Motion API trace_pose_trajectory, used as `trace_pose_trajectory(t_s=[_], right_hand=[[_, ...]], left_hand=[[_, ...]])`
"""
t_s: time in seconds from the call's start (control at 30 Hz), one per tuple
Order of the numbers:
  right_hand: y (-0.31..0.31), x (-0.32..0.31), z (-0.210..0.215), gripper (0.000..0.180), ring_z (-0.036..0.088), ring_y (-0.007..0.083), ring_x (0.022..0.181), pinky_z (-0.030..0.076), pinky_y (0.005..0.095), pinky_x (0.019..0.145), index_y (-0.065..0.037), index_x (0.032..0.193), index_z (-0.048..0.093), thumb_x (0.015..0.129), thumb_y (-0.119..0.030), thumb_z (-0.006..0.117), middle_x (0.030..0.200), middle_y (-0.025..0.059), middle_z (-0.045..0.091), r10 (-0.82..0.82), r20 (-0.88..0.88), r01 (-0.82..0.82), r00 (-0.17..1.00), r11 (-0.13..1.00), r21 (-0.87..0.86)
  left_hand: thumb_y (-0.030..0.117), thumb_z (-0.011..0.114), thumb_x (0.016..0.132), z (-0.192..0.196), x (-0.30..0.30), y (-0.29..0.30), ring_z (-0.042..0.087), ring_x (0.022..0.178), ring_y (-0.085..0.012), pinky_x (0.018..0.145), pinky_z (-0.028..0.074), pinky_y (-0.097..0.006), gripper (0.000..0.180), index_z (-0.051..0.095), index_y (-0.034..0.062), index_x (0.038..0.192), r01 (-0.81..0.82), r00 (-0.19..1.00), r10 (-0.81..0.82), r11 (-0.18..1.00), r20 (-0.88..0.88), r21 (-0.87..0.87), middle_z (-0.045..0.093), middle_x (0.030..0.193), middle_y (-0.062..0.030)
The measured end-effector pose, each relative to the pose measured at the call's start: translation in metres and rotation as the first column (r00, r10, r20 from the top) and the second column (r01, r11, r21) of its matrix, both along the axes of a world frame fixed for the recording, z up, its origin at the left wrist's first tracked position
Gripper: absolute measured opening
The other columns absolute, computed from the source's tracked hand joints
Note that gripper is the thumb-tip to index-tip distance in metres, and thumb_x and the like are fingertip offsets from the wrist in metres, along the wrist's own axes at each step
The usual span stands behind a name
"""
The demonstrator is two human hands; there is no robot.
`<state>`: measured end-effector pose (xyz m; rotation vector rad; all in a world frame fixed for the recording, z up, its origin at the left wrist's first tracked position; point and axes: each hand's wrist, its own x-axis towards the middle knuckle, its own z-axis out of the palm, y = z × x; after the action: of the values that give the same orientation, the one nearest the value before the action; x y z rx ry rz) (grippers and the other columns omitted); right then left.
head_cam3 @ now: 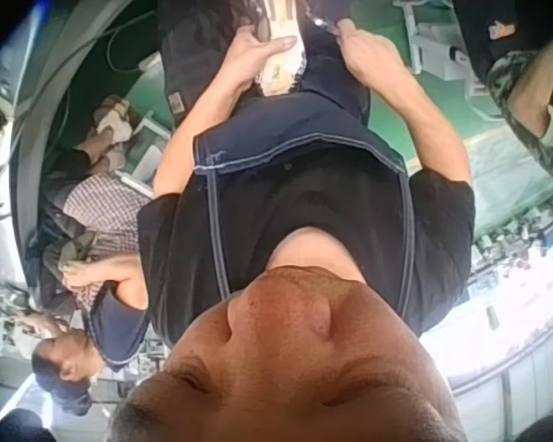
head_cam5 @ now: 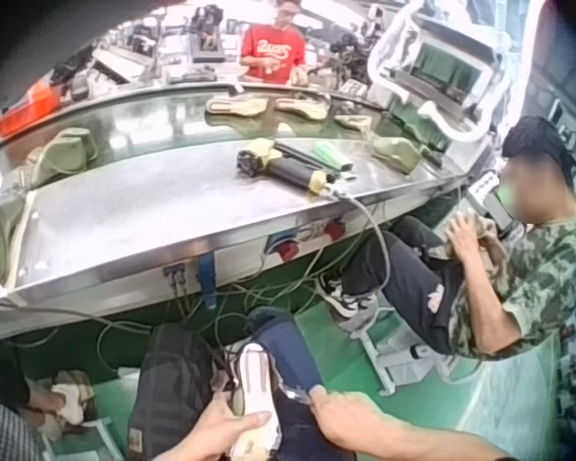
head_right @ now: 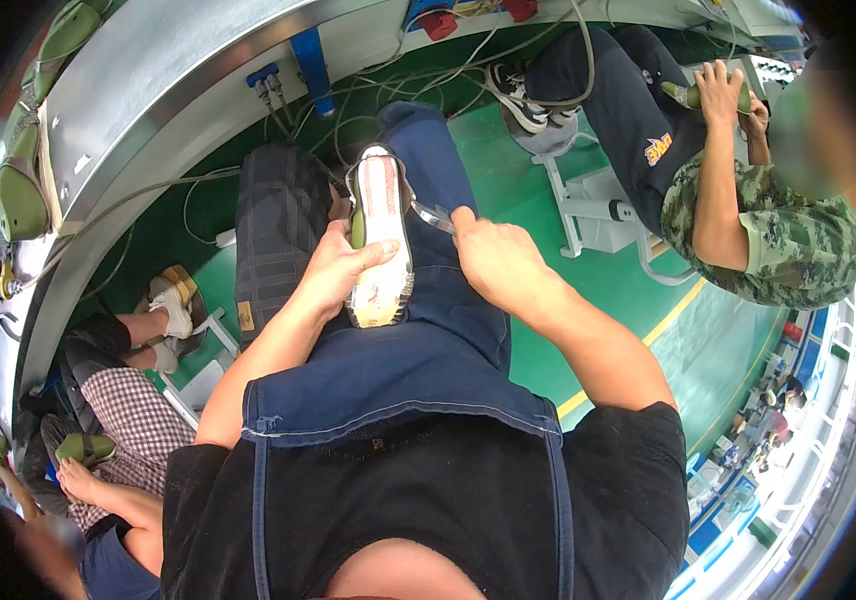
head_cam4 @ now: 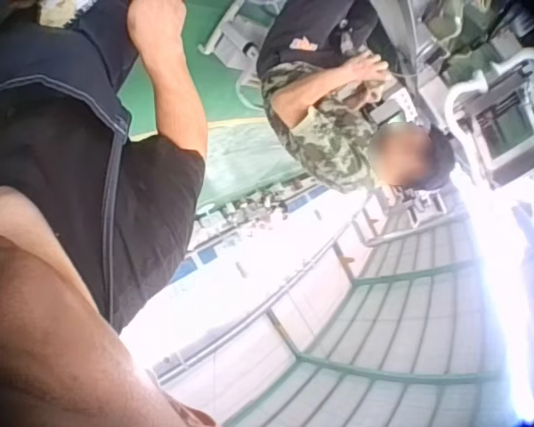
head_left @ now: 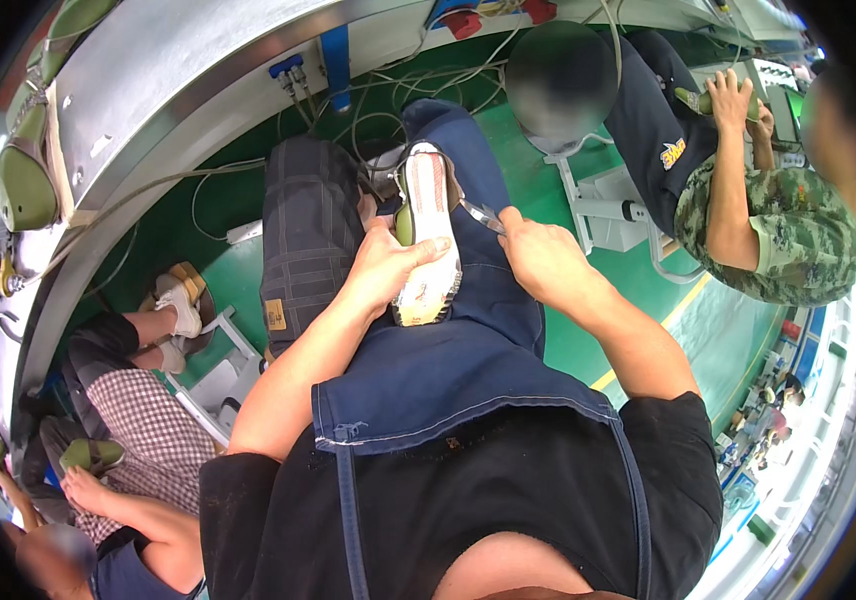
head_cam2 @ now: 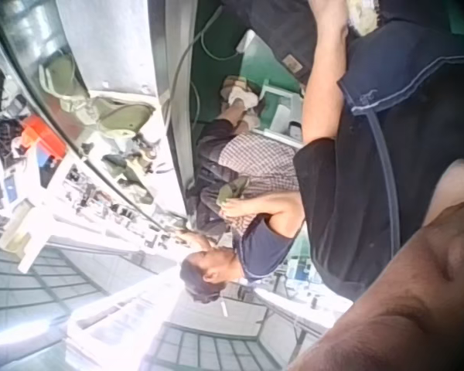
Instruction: The person assembles green high-heeled shoe lasts on a factory line. They pick up lasts, use pliers to attach metal heel bands, and use a pneumatic staple gun to secure the heel. The person works on their lap and places finished units back on the conveyor.
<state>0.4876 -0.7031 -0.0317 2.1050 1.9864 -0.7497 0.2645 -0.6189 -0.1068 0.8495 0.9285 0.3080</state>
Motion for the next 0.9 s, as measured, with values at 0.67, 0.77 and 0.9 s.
trace_pose_trajectory(t_s=[0.67,0.77,0.9], right_hand=[[0.007,-0.003,0.006,0.018,0.071,0.0474,0.078,0.055,0.0557,0.072,0.005,0.107,0.051,0.104,-0.012,0.055,0.079,0.0278,0.070,0.039,-0.114,-0.047,0.993,0.997,-0.064],[0.009,-0.002,0.010,0.018,0.071,0.0468,0.077,0.056,0.0552,0.072,0.005,0.106,0.051,0.103,-0.012,0.056,0.079,0.0277,0.069,0.042,-0.116,-0.052,0.992,0.995,-0.091],[0.010,0.000,0.011,0.019,0.071,0.0466,0.077,0.056,0.0549,0.072,0.005,0.106,0.051,0.103,-0.013,0.057,0.079,0.0277,0.069,0.046,-0.123,-0.059,0.991,0.993,-0.100]], left_hand=[[0.020,0.091,0.083,-0.008,-0.001,0.001,0.074,0.099,-0.0255,0.088,0.060,-0.036,0.085,0.037,-0.0149,0.139,-0.006,1.000,0.006,1.000,-0.006,-0.002,0.068,0.115,-0.0226],[0.022,0.092,0.081,-0.011,0.000,-0.001,0.074,0.096,-0.0243,0.086,0.060,-0.035,0.080,0.043,-0.0139,0.133,-0.037,0.999,0.037,0.999,-0.006,0.014,0.070,0.112,-0.0216],[0.026,0.094,0.078,-0.012,0.001,-0.003,0.074,0.092,-0.0228,0.082,0.061,-0.035,0.072,0.052,-0.0125,0.121,-0.072,0.997,0.072,0.997,-0.006,0.035,0.072,0.106,-0.0204]])
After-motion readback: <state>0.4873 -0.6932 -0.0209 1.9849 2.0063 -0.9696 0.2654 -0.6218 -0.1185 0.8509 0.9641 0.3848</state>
